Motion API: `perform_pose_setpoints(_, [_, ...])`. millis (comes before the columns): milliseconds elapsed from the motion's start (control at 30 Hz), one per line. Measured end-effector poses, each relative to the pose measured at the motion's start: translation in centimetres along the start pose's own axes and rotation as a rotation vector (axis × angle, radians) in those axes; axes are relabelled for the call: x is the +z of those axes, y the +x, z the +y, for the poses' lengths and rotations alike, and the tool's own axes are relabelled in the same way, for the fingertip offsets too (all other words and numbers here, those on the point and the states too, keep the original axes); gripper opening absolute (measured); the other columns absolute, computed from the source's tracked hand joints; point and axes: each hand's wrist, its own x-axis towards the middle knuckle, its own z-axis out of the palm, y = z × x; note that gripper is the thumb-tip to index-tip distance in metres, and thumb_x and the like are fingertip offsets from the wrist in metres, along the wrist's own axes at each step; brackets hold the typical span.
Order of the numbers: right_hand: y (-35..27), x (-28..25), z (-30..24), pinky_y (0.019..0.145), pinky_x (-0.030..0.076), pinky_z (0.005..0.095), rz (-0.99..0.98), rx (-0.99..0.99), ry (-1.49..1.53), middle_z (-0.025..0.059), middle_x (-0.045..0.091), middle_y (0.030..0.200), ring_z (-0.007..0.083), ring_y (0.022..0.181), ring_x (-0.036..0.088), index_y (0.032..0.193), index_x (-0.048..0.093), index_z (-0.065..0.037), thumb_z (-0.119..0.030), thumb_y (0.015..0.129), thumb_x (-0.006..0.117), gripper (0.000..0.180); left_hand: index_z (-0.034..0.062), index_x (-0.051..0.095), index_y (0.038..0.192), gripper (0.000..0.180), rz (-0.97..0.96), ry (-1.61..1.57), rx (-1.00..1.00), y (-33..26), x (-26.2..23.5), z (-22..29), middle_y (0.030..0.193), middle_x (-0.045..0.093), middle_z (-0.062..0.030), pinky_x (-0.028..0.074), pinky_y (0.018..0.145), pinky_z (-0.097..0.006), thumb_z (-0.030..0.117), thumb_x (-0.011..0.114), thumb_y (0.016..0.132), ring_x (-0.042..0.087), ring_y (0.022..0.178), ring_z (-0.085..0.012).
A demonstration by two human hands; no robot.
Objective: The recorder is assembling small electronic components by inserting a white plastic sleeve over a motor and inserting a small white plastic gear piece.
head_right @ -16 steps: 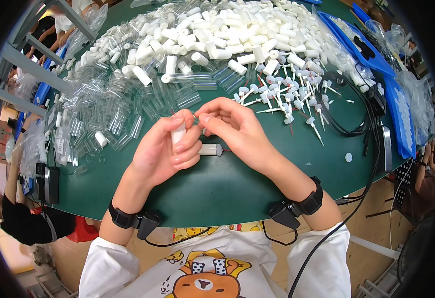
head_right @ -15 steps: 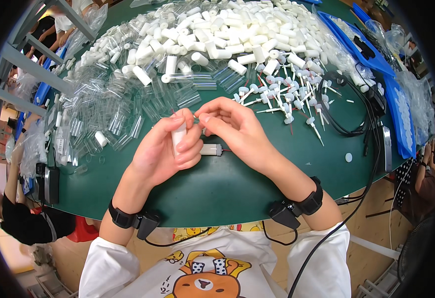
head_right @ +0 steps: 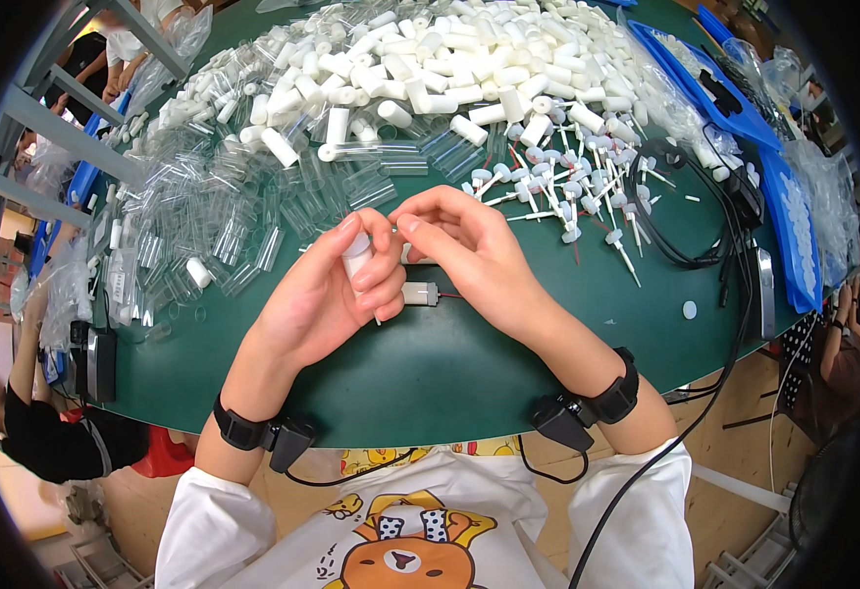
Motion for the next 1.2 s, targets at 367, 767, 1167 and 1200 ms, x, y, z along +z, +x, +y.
perform_pose_setpoints(367, [-0.1, 0.1, 0.0, 0.074, 0.046, 0.0242, -0.008, 0.01, 0.015, 0.0055, 0.061, 0.093, 0.0094, 0.084, 0.055, 0.101, 0.057, 0.0, -0.016, 0.092, 0.055, 0.018, 0.0062, 0.046, 0.104, 0.014, -0.028, -0.017, 0.028, -0.1, -0.9, 0.3, 0.063, 0.04, 0.0018, 0.031, 0.047, -0.022, 0.011, 0.042, 0.092, 0.033, 0.046, -0.0062])
perform_pose_setpoints(767, [0.0, 0.0, 0.2, 0.074, 0.047, 0.0244, -0.004, 0.027, 0.033, 0.0063, 0.061, 0.095, 0.0103, 0.085, 0.056, 0.101, 0.057, 0.001, -0.015, 0.092, 0.054, 0.018, 0.0093, 0.045, 0.111, 0.026, 0.087, 0.053, 0.069, -0.3, -0.9, 0.5, 0.1, 0.061, -0.0072, 0.032, 0.046, -0.022, 0.004, 0.045, 0.086, 0.037, 0.046, -0.0078])
perform_pose_setpoints(1167, [0.1, 0.1, 0.1, 0.074, 0.047, 0.0252, -0.009, 0.006, 0.029, 0.0064, 0.061, 0.096, 0.0116, 0.088, 0.058, 0.101, 0.057, 0.0, -0.015, 0.092, 0.054, 0.018, 0.0096, 0.046, 0.095, 0.014, 0.146, 0.029, 0.085, -0.3, -1.2, 0.5, 0.094, 0.061, -0.0035, 0.031, 0.04, -0.023, 0.0, 0.044, 0.084, 0.036, 0.041, -0.0085])
perform_pose_setpoints(1200, [0.1, 0.1, 0.2, 0.074, 0.047, 0.0252, -0.009, 0.003, 0.03, 0.0064, 0.061, 0.096, 0.0116, 0.088, 0.058, 0.101, 0.057, 0.0, -0.015, 0.092, 0.054, 0.018, 0.0094, 0.046, 0.094, 0.014, 0.145, 0.028, 0.083, -0.3, -1.2, 0.5, 0.094, 0.061, -0.0036, 0.031, 0.04, -0.023, 0.0, 0.044, 0.084, 0.036, 0.041, -0.0085])
